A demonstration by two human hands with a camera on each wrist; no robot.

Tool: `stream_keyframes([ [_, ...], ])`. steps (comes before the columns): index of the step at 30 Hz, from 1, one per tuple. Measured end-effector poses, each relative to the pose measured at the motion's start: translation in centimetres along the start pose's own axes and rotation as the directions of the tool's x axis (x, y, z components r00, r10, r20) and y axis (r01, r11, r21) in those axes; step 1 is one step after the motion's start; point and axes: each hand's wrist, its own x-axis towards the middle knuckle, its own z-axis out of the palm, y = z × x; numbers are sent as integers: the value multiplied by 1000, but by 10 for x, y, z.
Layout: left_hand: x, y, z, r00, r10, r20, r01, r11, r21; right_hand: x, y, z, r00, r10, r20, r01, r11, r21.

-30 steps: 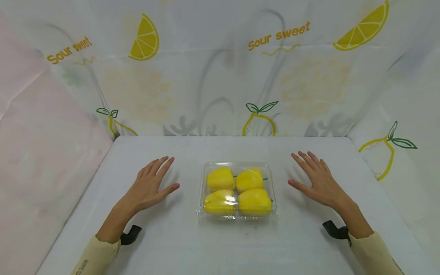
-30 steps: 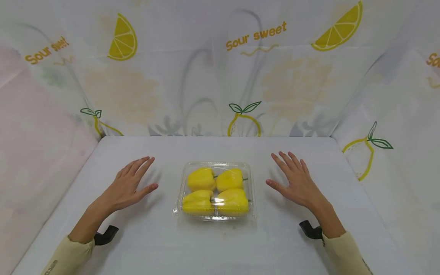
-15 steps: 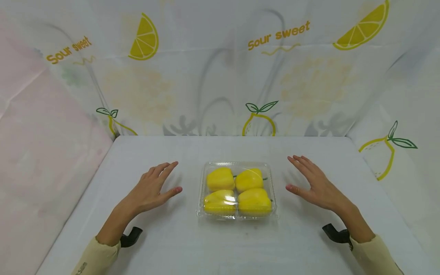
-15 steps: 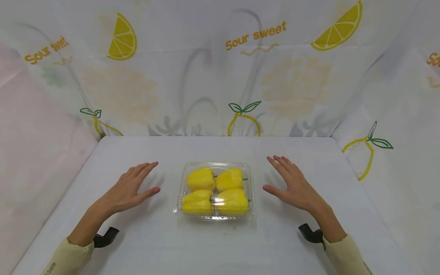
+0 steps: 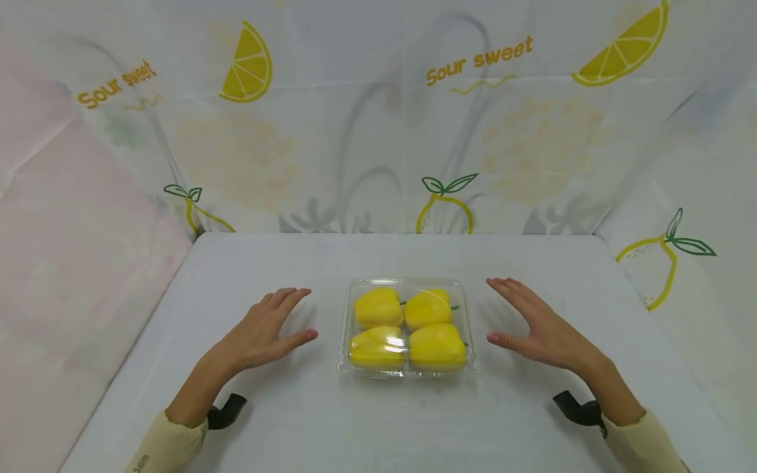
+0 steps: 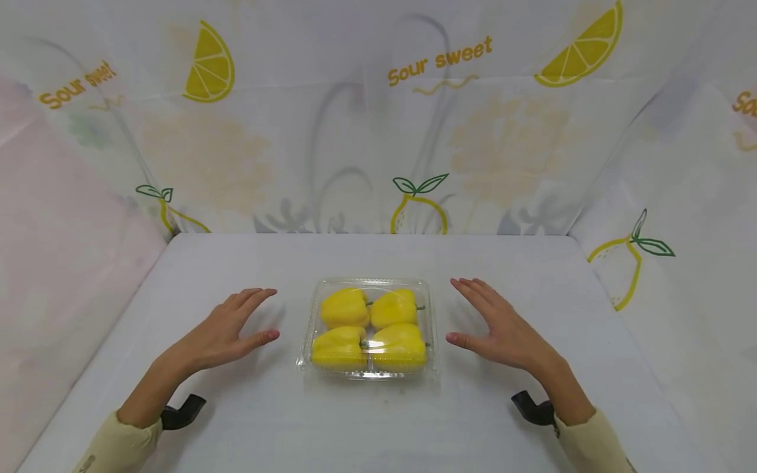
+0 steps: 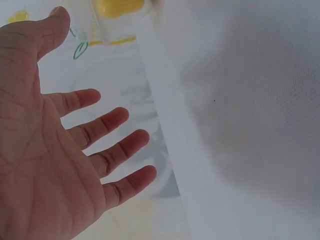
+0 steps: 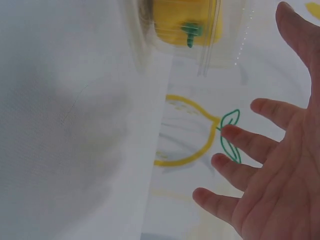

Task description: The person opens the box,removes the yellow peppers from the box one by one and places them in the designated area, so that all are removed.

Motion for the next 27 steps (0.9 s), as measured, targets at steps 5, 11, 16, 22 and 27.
stream_keyframes([
  [5,0,3,1,1000,11,14,-10,999,-36,-1,-3,2,1000,-22,0,22,1000,8],
  [11,-1,9,2,999,4,52,0,996,-89,-3,-6,3,999,-28,24,27,1000,11],
  [16,-2,14,3,997,27,69,-17,990,-140,-5,-8,5,999,-39,37,38,999,16],
  [22,-3,19,3,995,60,81,-46,985,-165,-6,-11,7,998,-55,39,55,998,13],
  [27,-3,21,3,992,88,94,-68,978,-197,-6,-13,8,997,-63,42,62,998,21],
])
